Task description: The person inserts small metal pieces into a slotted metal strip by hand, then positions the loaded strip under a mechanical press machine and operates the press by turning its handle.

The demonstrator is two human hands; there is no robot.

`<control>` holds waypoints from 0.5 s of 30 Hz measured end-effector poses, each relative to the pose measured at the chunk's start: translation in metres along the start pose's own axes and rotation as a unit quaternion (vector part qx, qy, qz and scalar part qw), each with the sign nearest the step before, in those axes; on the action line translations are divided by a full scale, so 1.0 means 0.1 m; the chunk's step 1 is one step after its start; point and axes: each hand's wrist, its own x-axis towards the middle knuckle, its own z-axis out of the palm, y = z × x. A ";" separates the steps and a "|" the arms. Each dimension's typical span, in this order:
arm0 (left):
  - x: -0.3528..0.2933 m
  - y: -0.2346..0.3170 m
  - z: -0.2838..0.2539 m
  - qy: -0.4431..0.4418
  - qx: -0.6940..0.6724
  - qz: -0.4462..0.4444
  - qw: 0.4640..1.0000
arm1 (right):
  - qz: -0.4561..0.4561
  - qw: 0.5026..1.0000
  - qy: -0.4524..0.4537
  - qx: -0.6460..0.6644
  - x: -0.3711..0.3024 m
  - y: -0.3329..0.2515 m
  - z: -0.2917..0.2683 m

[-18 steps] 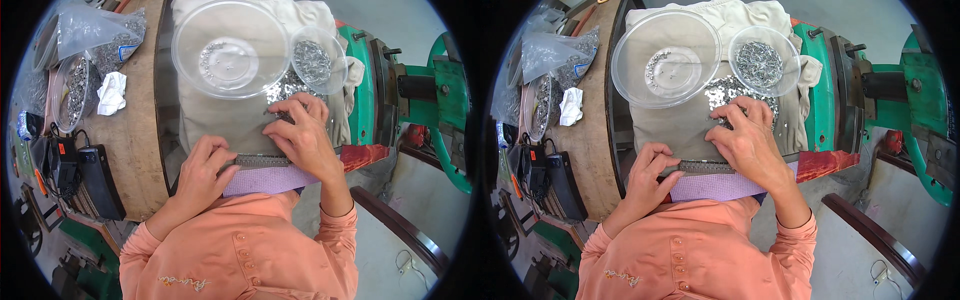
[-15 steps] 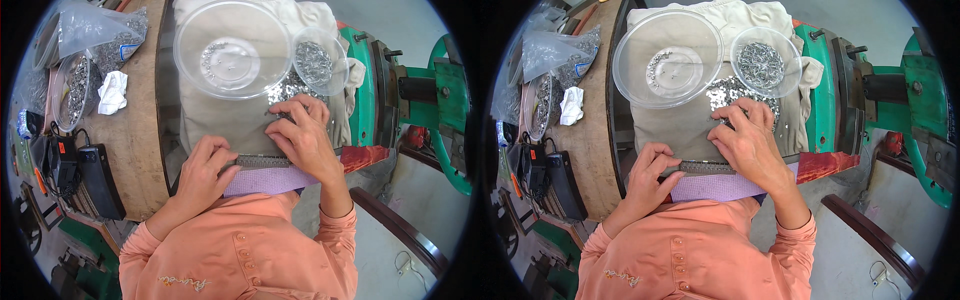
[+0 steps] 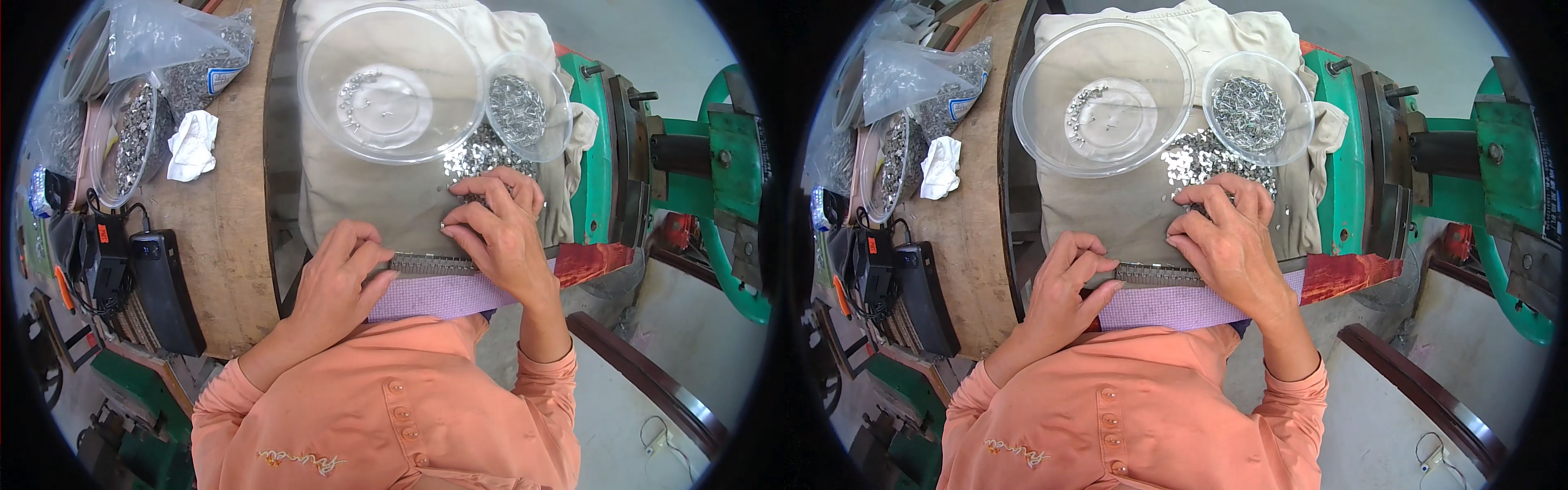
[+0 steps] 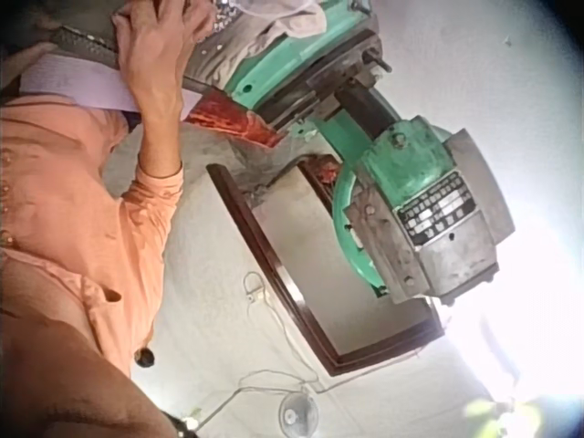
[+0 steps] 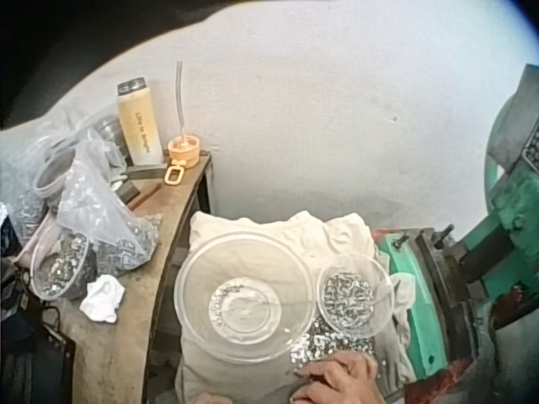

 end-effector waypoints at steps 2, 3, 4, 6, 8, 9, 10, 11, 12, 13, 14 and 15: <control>0.00 0.00 0.00 -0.001 0.000 0.000 1.000 | 0.002 1.000 0.004 -0.002 -0.01 0.00 0.01; 0.00 0.00 0.00 -0.003 0.000 0.000 1.000 | 0.001 1.000 0.004 -0.003 -0.02 0.01 0.01; 0.00 0.00 0.00 -0.002 0.000 0.001 1.000 | 0.000 1.000 0.004 -0.004 -0.02 0.01 0.02; 0.00 0.00 0.00 0.002 0.006 0.007 1.000 | -0.001 1.000 0.007 -0.006 -0.02 -0.01 0.03; 0.00 0.00 0.00 0.004 0.007 0.007 1.000 | -0.002 1.000 0.009 -0.008 -0.03 -0.02 0.05; 0.00 0.00 0.00 0.004 0.008 0.008 1.000 | -0.003 1.000 0.014 -0.003 -0.05 -0.02 0.07; 0.00 0.01 0.00 0.005 0.009 0.008 1.000 | -0.005 1.000 0.019 0.001 -0.06 -0.02 0.08; 0.00 0.01 0.00 0.003 0.007 0.007 1.000 | -0.005 1.000 0.020 0.001 -0.07 -0.04 0.08; 0.00 0.01 0.00 0.001 0.005 0.006 1.000 | -0.001 1.000 0.029 0.010 -0.10 -0.05 0.09; 0.00 0.01 0.00 0.002 0.005 0.006 1.000 | 0.003 0.999 0.039 0.020 -0.12 -0.08 0.09; 0.00 0.01 0.00 0.002 0.006 0.005 1.000 | 0.002 0.999 0.039 0.021 -0.15 -0.10 0.10; -0.01 0.01 0.00 0.003 0.006 0.004 1.000 | 0.003 0.999 0.047 0.021 -0.17 -0.12 0.11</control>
